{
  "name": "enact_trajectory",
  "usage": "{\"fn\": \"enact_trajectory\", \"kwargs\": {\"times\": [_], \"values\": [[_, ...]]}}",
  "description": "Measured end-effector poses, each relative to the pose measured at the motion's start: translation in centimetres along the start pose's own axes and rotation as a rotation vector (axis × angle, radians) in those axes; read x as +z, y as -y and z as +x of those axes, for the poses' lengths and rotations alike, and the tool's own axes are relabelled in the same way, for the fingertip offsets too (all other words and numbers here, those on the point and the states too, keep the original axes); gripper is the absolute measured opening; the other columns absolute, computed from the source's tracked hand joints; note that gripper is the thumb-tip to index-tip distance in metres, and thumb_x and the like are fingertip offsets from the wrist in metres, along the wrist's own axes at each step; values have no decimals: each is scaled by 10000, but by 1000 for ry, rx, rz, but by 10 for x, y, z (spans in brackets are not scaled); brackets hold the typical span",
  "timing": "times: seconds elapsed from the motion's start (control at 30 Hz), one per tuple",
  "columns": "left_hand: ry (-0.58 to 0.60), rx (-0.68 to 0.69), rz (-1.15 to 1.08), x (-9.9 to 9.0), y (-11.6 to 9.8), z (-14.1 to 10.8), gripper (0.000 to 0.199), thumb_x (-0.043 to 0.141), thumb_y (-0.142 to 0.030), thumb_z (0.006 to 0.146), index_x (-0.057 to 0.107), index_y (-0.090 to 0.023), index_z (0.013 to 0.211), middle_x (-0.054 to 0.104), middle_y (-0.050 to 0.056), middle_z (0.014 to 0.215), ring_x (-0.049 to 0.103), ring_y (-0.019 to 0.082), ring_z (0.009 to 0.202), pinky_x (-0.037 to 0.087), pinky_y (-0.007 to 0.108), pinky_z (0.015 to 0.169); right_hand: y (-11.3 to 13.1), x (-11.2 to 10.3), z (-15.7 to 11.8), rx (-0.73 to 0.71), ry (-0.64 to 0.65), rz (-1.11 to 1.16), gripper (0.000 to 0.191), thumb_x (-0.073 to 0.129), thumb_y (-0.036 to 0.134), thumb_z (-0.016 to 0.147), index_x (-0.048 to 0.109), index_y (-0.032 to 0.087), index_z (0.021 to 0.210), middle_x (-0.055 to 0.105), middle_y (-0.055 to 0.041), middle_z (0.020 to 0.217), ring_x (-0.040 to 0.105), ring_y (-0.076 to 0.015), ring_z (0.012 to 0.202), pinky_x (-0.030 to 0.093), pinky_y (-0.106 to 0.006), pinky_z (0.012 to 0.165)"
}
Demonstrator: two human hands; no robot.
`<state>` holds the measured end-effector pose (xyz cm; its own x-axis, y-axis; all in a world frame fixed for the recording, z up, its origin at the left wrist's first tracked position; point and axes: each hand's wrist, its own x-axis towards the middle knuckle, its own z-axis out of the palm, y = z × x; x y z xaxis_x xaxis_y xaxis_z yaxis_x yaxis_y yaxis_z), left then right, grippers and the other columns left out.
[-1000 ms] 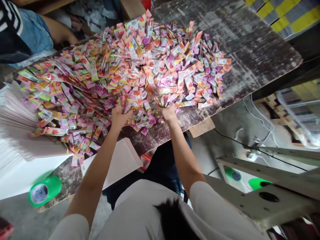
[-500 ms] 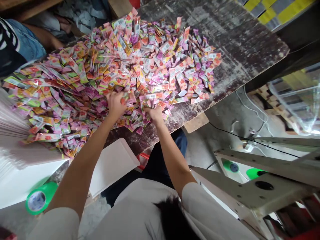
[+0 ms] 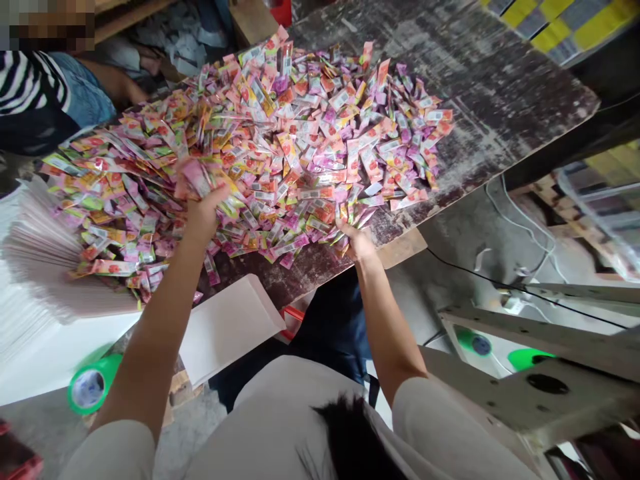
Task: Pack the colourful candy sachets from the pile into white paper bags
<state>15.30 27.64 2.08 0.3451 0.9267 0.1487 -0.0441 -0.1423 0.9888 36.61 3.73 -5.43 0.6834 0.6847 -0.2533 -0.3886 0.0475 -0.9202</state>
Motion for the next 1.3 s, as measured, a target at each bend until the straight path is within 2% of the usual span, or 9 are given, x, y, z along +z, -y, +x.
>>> {"fn": "enact_trajectory", "kwargs": {"times": [0.2,0.27,0.4,0.57,0.87,1.0,1.1,1.2,1.3], "values": [[486,142,733,9,18,-43,222,737,-275,709,614,-181,869,667,53,832,624,244,907,497,399,847,-9,-20,17,-19,-53,-636,415,806,420,539,628,164,813,656,-18,695,634,-236,738,520,-379,740],[646,309,1048,15,27,-41,55,633,-224,778,619,-177,804,665,109,859,603,292,966,456,442,872,0,-14,37,-133,-74,-960,337,751,369,637,636,145,861,681,-64,783,635,-243,773,510,-370,748],[883,526,1323,33,46,-24,203,455,-95,836,643,-160,798,670,159,874,584,301,942,409,456,835,18,21,82,-345,107,-1355,365,654,223,755,615,107,1099,682,-156,1058,643,-260,897,507,-368,800],[969,611,1377,46,61,-7,242,449,-77,846,656,-163,753,657,136,746,569,286,883,367,431,806,8,46,114,-366,290,-1648,464,619,89,752,580,116,1213,650,-159,1188,634,-268,1000,470,-409,936],[1061,733,1380,38,63,-6,263,408,-101,891,659,-173,856,673,137,949,548,266,933,351,405,769,15,19,98,-308,139,-1440,559,636,249,791,507,112,1317,663,-166,1124,626,-319,1015,488,-449,910],[951,577,1251,37,66,-2,184,477,-142,855,617,-179,742,651,126,807,564,281,921,384,434,820,15,4,85,-288,75,-1204,446,696,297,744,605,112,1140,686,-153,1031,643,-319,963,506,-461,889],[645,414,1026,35,65,4,95,644,-261,771,608,-178,744,641,100,792,583,301,957,410,464,892,12,-9,70,-264,-4,-856,432,755,373,685,636,117,1012,700,-125,963,654,-297,920,521,-466,878],[222,188,559,37,54,4,344,777,-379,664,639,-170,900,649,60,847,611,283,996,457,441,930,11,-6,48,-225,-36,-443,530,802,457,623,640,130,1007,712,-102,971,665,-272,933,525,-455,898],[68,-27,103,45,33,-14,584,818,-453,602,635,-191,1090,688,34,902,652,259,985,498,433,929,12,19,24,-151,45,-156,664,848,476,552,628,162,1094,723,-77,987,674,-254,960,524,-439,923]]}}
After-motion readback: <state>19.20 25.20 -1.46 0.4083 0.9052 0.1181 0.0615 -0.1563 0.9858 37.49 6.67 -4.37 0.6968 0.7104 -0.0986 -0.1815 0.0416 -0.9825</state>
